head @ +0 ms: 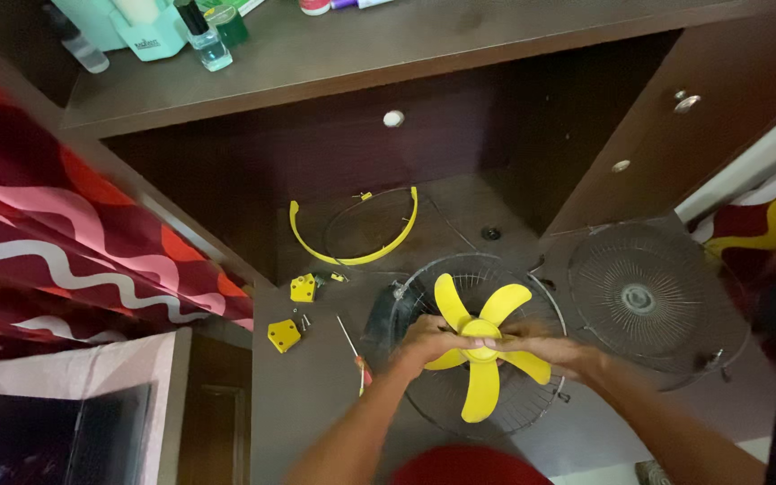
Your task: The person assembles an electric fan by placing a yellow fan blade onto the motor shaft and securing it with a nut. They then attach the front wire cage to the fan assembly and tighten it using a screwdriver.
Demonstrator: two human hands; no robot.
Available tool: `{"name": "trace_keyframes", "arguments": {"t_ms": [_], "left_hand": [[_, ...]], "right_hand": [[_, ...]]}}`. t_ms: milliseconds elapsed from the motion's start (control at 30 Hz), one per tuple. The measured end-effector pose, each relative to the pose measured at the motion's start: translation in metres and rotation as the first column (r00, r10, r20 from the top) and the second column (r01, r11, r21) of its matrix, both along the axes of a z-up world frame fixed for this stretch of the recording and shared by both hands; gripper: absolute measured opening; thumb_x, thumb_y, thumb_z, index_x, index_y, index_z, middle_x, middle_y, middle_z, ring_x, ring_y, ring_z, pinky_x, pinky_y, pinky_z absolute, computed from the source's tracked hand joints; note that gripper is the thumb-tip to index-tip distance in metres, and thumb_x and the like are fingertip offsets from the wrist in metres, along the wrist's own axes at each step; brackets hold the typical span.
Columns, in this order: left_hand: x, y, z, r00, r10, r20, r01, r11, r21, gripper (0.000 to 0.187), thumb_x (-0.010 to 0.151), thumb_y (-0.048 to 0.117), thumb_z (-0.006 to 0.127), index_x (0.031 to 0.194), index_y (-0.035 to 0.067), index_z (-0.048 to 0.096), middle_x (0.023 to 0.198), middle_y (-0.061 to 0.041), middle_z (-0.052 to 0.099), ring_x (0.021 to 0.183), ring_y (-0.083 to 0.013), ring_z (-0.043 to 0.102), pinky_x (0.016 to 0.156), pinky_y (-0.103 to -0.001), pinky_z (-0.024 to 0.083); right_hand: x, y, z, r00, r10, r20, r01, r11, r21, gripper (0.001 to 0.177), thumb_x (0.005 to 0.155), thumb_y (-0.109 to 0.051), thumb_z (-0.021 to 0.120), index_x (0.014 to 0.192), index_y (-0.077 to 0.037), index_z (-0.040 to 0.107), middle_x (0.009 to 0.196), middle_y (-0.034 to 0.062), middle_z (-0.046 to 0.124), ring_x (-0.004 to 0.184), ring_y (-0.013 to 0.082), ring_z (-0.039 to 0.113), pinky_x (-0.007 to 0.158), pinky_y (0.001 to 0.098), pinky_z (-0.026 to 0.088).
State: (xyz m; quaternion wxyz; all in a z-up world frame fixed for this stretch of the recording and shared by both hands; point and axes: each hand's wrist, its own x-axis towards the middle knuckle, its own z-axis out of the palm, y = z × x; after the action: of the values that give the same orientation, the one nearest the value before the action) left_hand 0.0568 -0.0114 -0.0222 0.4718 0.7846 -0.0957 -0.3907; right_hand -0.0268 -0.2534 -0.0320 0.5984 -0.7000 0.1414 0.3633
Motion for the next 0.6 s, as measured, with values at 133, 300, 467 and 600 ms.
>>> {"name": "trace_keyframes", "arguments": {"t_ms": [133,300,467,600], "left_hand": [[-0.004,-0.002,0.004,1.000,-0.015,0.015,0.015,0.999,0.035,0.071,0.064,0.055,0.088,0.113,0.005,0.078,0.109,-0.011,0.078,0.102,-0.0203,0.074,0.091,-0.033,0.055],[-0.007,-0.005,0.003,1.000,0.022,0.001,-0.022,0.999,-0.041,0.065,0.064,0.049,0.087,0.111,0.005,0.079,0.108,-0.011,0.080,0.100,-0.0204,0.075,0.090,-0.034,0.055],[-0.006,-0.005,-0.002,0.999,0.042,-0.019,-0.041,0.999,0.006,0.065,0.065,0.047,0.087,0.114,0.006,0.077,0.108,-0.010,0.078,0.100,-0.0200,0.074,0.090,-0.035,0.055],[-0.007,-0.006,-0.003,1.000,0.010,0.009,-0.011,0.995,0.101,0.068,0.067,0.051,0.087,0.117,0.007,0.075,0.109,-0.010,0.075,0.102,-0.0210,0.072,0.090,-0.036,0.055]], "right_hand": [[-0.001,-0.001,-0.009,0.998,-0.036,-0.045,0.035,0.999,-0.029,0.079,0.087,-0.051,0.068,0.149,-0.006,0.050,0.137,0.0159,0.065,0.124,0.0234,0.063,0.104,0.0367,0.050],[0.001,-0.002,-0.003,0.999,-0.034,-0.007,0.034,0.999,0.019,0.079,0.083,-0.053,0.070,0.143,-0.003,0.057,0.128,0.0134,0.071,0.116,0.0228,0.067,0.098,0.0372,0.054],[0.002,0.005,0.012,0.999,-0.037,0.001,0.037,0.996,-0.076,0.078,0.084,-0.057,0.068,0.139,-0.002,0.061,0.122,0.0147,0.073,0.110,0.0231,0.070,0.092,0.0370,0.057],[0.001,0.010,0.020,0.996,-0.089,-0.026,0.086,0.991,-0.107,0.078,0.082,-0.056,0.069,0.138,-0.004,0.060,0.120,0.0155,0.074,0.107,0.0235,0.072,0.090,0.0374,0.059]]}}
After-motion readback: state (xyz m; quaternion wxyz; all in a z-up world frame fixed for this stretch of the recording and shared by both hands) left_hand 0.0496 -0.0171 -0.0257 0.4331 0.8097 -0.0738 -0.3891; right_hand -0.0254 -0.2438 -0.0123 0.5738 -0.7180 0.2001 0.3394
